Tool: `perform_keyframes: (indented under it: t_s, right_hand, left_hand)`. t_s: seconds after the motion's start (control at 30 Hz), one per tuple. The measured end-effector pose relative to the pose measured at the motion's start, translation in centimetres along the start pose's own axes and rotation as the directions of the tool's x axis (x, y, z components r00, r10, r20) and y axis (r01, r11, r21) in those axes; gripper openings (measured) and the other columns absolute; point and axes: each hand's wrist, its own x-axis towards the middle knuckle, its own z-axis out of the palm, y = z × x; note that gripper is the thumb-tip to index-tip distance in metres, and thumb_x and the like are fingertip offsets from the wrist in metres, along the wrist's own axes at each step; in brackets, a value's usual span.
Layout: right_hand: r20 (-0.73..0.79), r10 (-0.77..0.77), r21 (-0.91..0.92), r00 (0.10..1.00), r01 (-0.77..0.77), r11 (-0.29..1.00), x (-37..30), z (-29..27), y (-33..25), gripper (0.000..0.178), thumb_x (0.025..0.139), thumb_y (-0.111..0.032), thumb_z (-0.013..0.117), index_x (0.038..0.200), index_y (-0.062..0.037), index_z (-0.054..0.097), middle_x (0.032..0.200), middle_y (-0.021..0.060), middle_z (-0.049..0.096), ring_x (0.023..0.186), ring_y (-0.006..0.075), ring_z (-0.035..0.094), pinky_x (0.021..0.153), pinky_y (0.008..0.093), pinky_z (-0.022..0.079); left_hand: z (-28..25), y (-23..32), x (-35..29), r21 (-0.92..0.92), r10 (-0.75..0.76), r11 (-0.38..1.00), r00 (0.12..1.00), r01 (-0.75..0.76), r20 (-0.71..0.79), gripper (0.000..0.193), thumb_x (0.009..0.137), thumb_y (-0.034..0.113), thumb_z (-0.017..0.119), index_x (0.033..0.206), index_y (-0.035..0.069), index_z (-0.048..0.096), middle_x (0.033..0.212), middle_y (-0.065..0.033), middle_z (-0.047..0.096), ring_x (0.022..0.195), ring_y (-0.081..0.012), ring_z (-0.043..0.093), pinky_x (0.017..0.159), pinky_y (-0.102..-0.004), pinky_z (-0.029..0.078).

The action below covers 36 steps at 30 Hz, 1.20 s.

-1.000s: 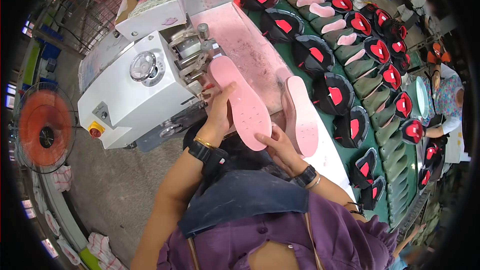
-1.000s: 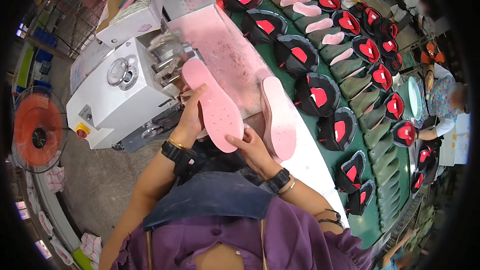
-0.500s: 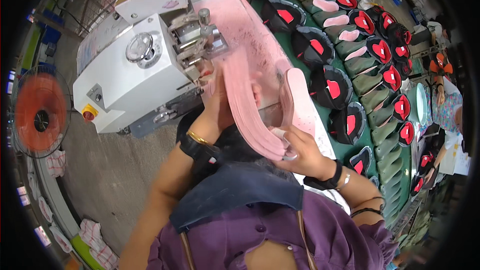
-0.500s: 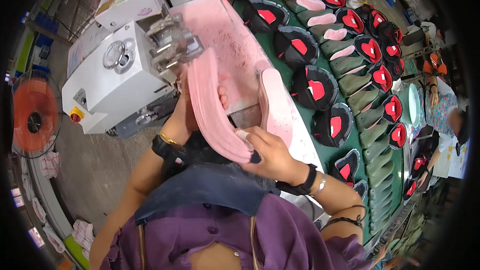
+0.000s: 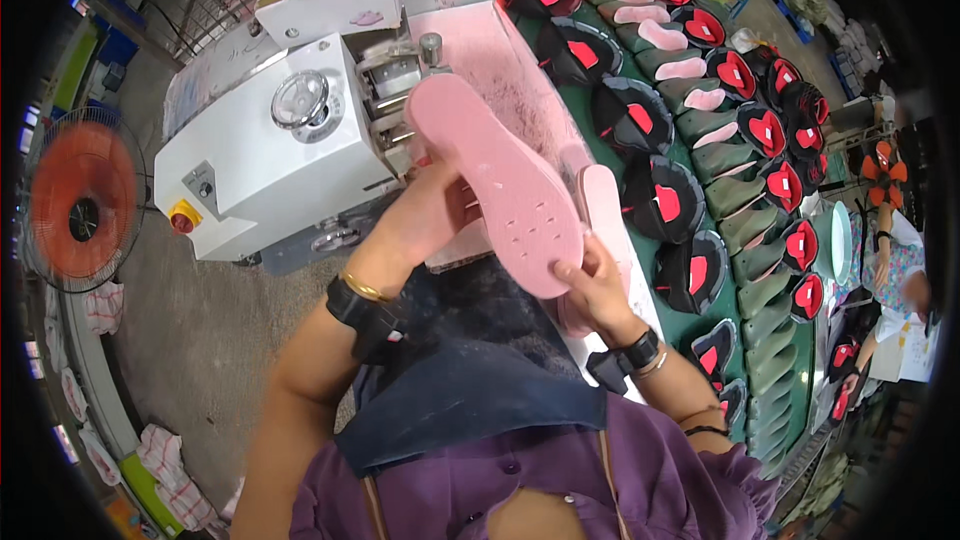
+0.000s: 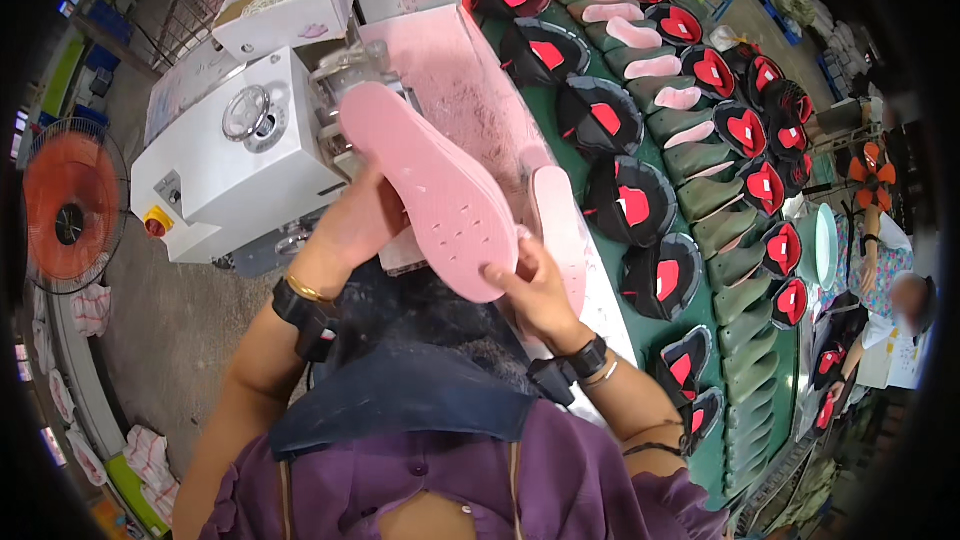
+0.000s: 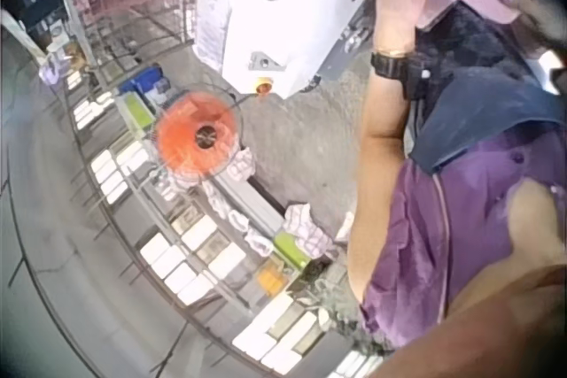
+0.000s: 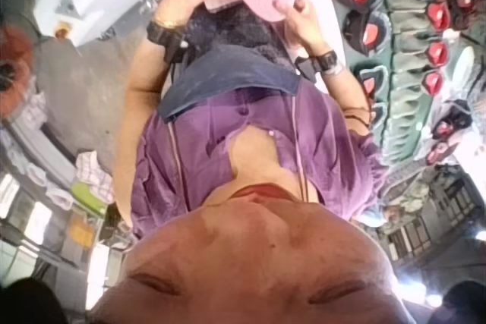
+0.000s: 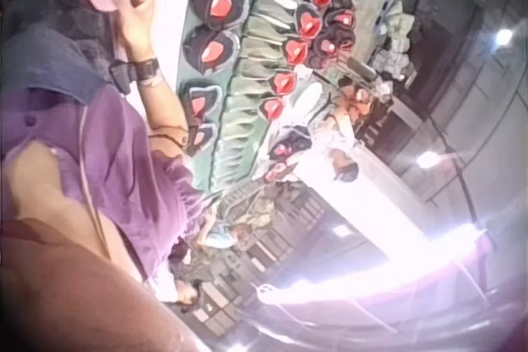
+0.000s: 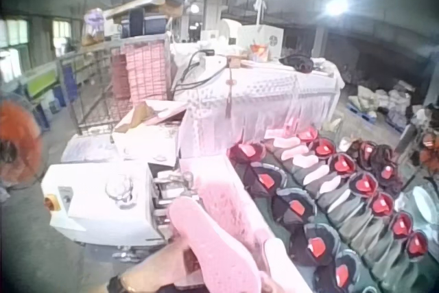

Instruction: The recorder is seen applying adhesive to pink shoe insoles using a specialized roller machine and then placing them on a conveyor belt for further processing.

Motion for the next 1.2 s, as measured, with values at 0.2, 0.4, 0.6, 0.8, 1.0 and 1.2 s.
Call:
perform_keyframes:
  t_s: [0.2, 0.4, 0.6, 0.8, 1.0, 1.2]
  right_hand:
    - [0.228, 0.363, 0.347, 0.903, -0.424, 0.837, -0.7, 1.6, 4.2, 0.049, 0.094, -0.020, 0.066, 0.133, 0.0020, 0.046, 0.126, 0.0096, 0.059, 0.112, 0.0157, 0.060, 0.095, 0.0291, 0.050]
    - [-0.046, 0.401, -0.133, 0.915, -0.404, 0.905, 1.2, 1.3, 4.1, 0.054, 0.097, -0.022, 0.060, 0.141, 0.0010, 0.039, 0.133, 0.0115, 0.053, 0.108, 0.0151, 0.060, 0.087, 0.0309, 0.053]
    - [-0.041, 0.137, -0.385, 0.990, -0.142, 0.912, 3.7, 1.9, 7.1, 0.055, 0.095, -0.020, 0.061, 0.139, 0.0072, 0.042, 0.127, 0.0186, 0.058, 0.114, 0.0238, 0.060, 0.094, 0.0318, 0.048]
    - [-0.147, -0.026, -0.584, 0.989, -0.066, 0.809, 4.4, 3.6, 6.6, 0.052, 0.089, -0.015, 0.066, 0.136, 0.0019, 0.048, 0.118, 0.0176, 0.062, 0.108, 0.0185, 0.061, 0.087, 0.0295, 0.050]
    - [-0.177, -0.056, -0.354, 0.983, -0.011, 0.935, 7.0, 3.8, 5.5, 0.051, 0.088, -0.005, 0.065, 0.135, -0.0015, 0.048, 0.102, 0.0112, 0.068, 0.088, 0.0131, 0.064, 0.074, 0.0270, 0.052]
    - [-0.141, -0.075, -0.352, 0.987, 0.021, 0.936, 15.4, 0.9, 4.6, 0.051, 0.086, -0.008, 0.067, 0.133, 0.0002, 0.049, 0.097, 0.0106, 0.069, 0.080, 0.0125, 0.065, 0.062, 0.0252, 0.051]
  left_hand:
    - [-0.5, -2.1, 0.1, -0.124, 0.159, 0.982, 0.979, -0.144, 0.124, 0.064, 0.088, 0.037, 0.068, 0.136, 0.003, 0.043, 0.126, -0.0098, 0.057, 0.118, -0.0227, 0.055, 0.102, -0.0398, 0.043]
    - [-4.2, -5.6, -0.4, 0.068, 0.016, 0.998, 0.980, -0.003, -0.199, 0.044, 0.088, 0.025, 0.068, 0.122, 0.000, 0.056, 0.106, -0.0122, 0.066, 0.095, -0.0225, 0.066, 0.085, -0.0359, 0.054]
    - [-6.6, -8.9, -2.7, -0.184, -0.232, 0.962, 0.960, 0.203, -0.157, 0.041, 0.091, 0.020, 0.066, 0.125, 0.001, 0.055, 0.108, -0.0116, 0.066, 0.095, -0.0215, 0.066, 0.085, -0.0358, 0.055]
    - [-7.5, -9.0, -2.6, -0.203, -0.226, 0.960, 0.961, 0.193, -0.159, 0.037, 0.091, 0.020, 0.066, 0.122, 0.001, 0.058, 0.108, -0.0103, 0.066, 0.094, -0.0191, 0.067, 0.086, -0.0323, 0.055]
    - [-8.1, -8.6, -2.4, -0.197, -0.218, 0.965, 0.951, 0.176, -0.220, 0.040, 0.092, 0.024, 0.065, 0.124, 0.000, 0.057, 0.113, -0.0103, 0.066, 0.096, -0.0194, 0.066, 0.089, -0.0326, 0.054]
    - [-10.7, -10.2, -5.4, -0.242, -0.353, 0.920, 0.920, 0.308, -0.172, 0.041, 0.092, 0.022, 0.062, 0.124, -0.003, 0.056, 0.113, -0.0131, 0.067, 0.101, -0.0226, 0.066, 0.094, -0.0343, 0.052]
